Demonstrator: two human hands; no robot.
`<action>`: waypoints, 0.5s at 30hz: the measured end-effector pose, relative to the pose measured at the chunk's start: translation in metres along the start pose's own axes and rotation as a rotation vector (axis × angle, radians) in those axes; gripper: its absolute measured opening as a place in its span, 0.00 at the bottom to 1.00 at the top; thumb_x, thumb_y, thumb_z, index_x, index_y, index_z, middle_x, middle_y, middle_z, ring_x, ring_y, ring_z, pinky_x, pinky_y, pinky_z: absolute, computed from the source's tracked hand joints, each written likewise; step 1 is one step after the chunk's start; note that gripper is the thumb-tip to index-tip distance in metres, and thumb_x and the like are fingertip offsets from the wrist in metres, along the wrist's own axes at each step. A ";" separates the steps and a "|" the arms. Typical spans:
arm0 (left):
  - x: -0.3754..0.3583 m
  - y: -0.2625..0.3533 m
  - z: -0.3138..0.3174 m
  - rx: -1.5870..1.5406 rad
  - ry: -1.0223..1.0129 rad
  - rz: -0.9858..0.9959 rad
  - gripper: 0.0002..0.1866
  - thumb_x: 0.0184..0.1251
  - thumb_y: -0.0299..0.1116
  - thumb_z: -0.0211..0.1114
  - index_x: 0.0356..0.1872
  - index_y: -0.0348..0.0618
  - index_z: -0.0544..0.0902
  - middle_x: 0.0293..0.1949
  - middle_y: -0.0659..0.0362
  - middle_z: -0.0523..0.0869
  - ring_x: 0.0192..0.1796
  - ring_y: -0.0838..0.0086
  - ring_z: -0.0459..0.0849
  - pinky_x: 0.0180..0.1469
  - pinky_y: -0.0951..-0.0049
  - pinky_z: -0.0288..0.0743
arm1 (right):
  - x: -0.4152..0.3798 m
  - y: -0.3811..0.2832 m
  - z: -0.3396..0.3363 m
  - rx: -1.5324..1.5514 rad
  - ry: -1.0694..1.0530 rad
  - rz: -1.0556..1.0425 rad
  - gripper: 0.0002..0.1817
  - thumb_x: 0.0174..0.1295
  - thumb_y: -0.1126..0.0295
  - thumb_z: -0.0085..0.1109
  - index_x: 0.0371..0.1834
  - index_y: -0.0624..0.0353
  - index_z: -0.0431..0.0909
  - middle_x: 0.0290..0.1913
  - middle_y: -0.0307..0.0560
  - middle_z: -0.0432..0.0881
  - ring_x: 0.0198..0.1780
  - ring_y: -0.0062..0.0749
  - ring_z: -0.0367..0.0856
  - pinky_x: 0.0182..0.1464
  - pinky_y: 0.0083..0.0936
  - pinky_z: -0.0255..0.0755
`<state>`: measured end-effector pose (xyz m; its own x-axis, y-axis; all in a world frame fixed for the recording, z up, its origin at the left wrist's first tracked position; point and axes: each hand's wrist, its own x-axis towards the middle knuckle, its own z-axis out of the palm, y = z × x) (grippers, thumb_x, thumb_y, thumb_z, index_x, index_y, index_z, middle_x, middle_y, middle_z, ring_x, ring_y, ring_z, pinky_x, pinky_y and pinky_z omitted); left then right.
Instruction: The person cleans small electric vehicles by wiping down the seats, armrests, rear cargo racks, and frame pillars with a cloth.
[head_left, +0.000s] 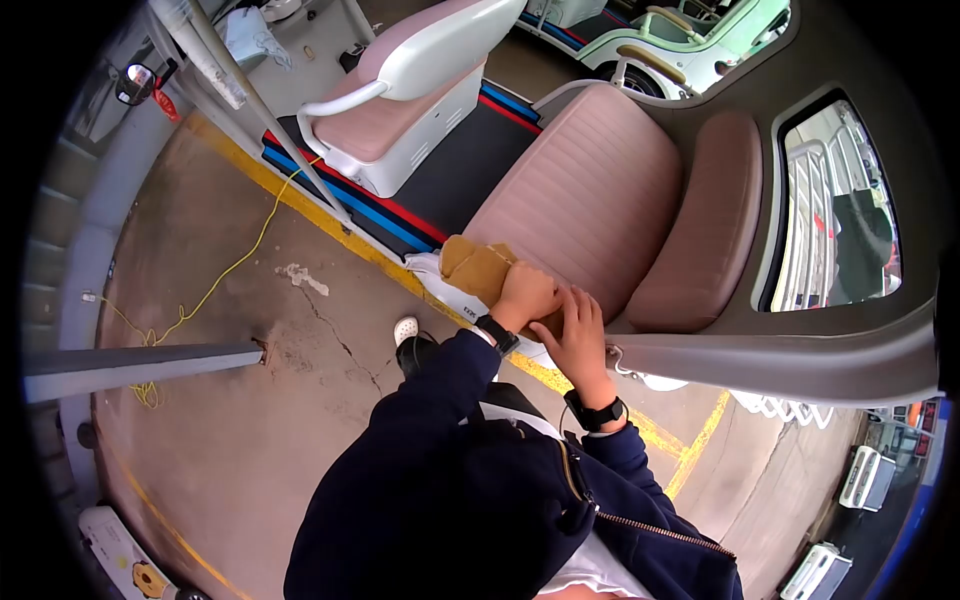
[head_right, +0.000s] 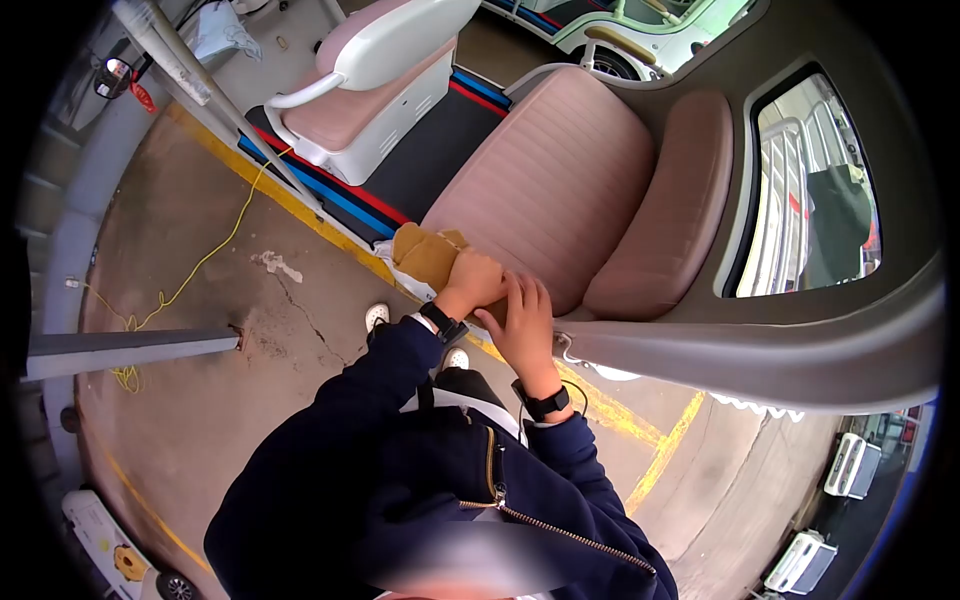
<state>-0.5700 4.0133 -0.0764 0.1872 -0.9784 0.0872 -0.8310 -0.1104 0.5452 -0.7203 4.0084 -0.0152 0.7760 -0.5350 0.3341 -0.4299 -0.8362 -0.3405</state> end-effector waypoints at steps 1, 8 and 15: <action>0.002 0.005 -0.004 0.148 -0.274 -0.107 0.13 0.61 0.39 0.59 0.33 0.42 0.86 0.34 0.54 0.88 0.43 0.63 0.85 0.49 0.59 0.71 | -0.003 0.007 0.020 -0.108 -0.044 -0.024 0.41 0.52 0.57 0.71 0.66 0.64 0.63 0.57 0.60 0.73 0.57 0.56 0.70 0.59 0.47 0.65; -0.021 -0.033 0.015 -0.126 0.278 0.245 0.09 0.58 0.38 0.61 0.23 0.45 0.80 0.25 0.58 0.83 0.36 0.64 0.80 0.50 0.64 0.69 | 0.006 -0.005 0.047 -0.097 -0.171 0.166 0.40 0.46 0.62 0.74 0.62 0.61 0.66 0.54 0.61 0.74 0.51 0.57 0.73 0.55 0.46 0.65; -0.025 -0.102 -0.049 -0.318 0.128 0.387 0.16 0.58 0.37 0.64 0.46 0.42 0.82 0.40 0.58 0.82 0.48 0.65 0.77 0.61 0.60 0.66 | 0.061 -0.065 0.056 -0.136 -0.176 0.266 0.29 0.41 0.72 0.74 0.52 0.55 0.78 0.48 0.52 0.75 0.51 0.51 0.73 0.54 0.46 0.67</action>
<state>-0.4644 4.0572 -0.0931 -0.0235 -0.9056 0.4235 -0.6552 0.3339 0.6776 -0.6189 4.0372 -0.0223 0.6911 -0.7172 0.0891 -0.6761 -0.6851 -0.2712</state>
